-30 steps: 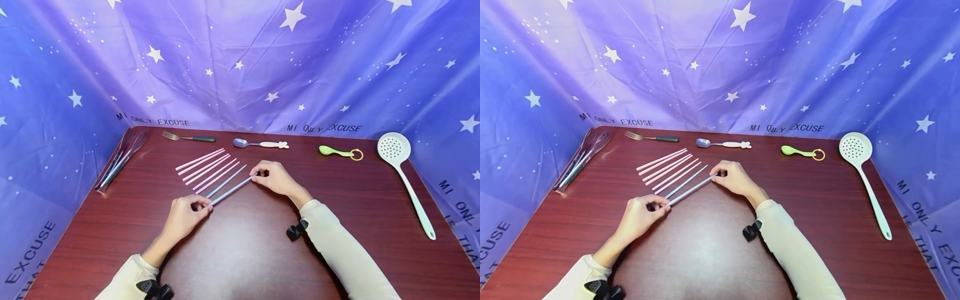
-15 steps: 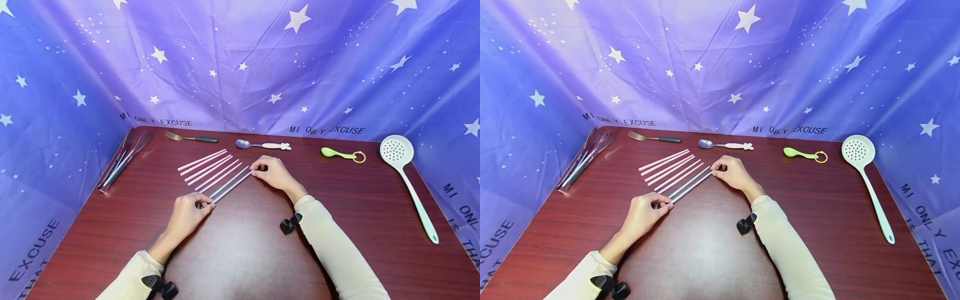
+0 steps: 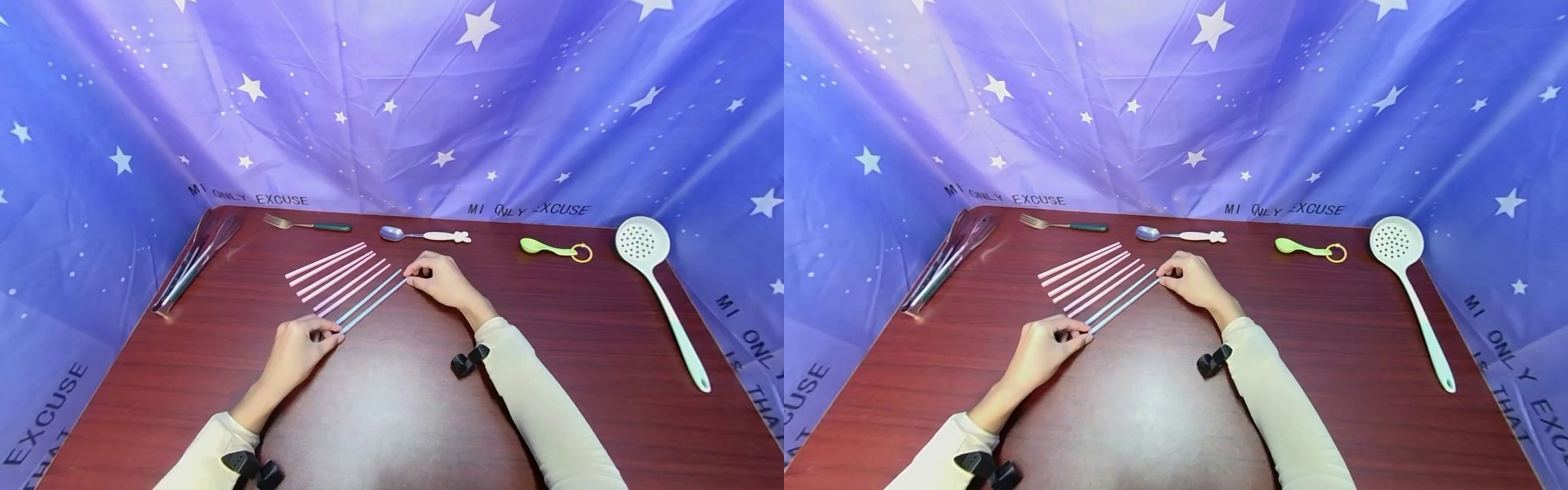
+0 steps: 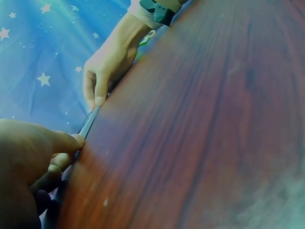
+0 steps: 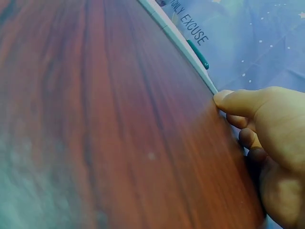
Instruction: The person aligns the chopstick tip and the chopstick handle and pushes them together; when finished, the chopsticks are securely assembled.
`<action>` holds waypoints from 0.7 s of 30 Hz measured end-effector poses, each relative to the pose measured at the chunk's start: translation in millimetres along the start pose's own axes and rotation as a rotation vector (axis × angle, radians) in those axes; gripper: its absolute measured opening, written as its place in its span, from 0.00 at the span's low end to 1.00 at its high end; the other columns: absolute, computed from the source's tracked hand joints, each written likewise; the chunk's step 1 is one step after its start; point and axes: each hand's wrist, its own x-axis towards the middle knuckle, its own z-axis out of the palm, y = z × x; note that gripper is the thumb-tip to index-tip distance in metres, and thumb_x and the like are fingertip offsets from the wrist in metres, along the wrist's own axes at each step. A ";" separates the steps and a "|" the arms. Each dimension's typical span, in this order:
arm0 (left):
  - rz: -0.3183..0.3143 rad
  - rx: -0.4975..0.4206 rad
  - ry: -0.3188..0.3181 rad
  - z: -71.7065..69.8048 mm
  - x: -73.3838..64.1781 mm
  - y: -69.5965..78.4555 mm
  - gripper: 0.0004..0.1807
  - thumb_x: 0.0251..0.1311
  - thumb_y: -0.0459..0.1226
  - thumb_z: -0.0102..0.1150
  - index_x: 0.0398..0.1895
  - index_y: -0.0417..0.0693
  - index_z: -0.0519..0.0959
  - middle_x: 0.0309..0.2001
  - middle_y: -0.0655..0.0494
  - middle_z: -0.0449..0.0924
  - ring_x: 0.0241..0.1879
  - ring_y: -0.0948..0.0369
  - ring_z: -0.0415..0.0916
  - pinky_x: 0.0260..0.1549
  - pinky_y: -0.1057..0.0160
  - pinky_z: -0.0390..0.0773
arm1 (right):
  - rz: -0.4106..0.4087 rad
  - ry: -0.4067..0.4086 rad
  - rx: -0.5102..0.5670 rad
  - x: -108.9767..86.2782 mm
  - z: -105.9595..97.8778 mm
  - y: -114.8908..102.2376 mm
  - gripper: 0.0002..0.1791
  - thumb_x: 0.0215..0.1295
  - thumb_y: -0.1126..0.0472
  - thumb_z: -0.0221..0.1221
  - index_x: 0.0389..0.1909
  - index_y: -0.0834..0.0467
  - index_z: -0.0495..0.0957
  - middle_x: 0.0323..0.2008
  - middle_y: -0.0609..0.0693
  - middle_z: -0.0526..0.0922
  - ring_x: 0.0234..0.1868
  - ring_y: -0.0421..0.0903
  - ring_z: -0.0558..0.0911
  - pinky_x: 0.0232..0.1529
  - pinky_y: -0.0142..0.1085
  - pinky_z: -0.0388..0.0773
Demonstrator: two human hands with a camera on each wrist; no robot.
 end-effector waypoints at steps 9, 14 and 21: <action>0.023 -0.008 0.022 -1.1 -5.4 -2.6 0.08 0.45 0.35 0.82 0.27 0.51 0.90 0.20 0.67 0.80 0.19 0.76 0.63 0.20 0.75 0.64 | 0.010 0.019 -0.015 -3.2 3.9 -4.2 0.04 0.62 0.64 0.71 0.37 0.56 0.90 0.32 0.49 0.82 0.34 0.44 0.75 0.38 0.33 0.71; 0.023 -0.005 0.020 -1.2 -3.3 -1.9 0.07 0.46 0.35 0.82 0.27 0.51 0.90 0.20 0.67 0.79 0.19 0.75 0.64 0.20 0.75 0.65 | 0.013 0.049 -0.034 -4.8 3.2 -6.2 0.04 0.61 0.63 0.71 0.37 0.55 0.90 0.31 0.48 0.82 0.33 0.44 0.75 0.37 0.33 0.71; 0.018 -0.018 0.010 -0.7 -1.6 -2.1 0.08 0.46 0.35 0.82 0.27 0.52 0.89 0.20 0.68 0.79 0.19 0.76 0.65 0.20 0.77 0.65 | 0.026 0.066 -0.053 -6.3 3.1 -4.9 0.06 0.60 0.63 0.71 0.38 0.55 0.90 0.30 0.48 0.82 0.32 0.43 0.74 0.37 0.34 0.70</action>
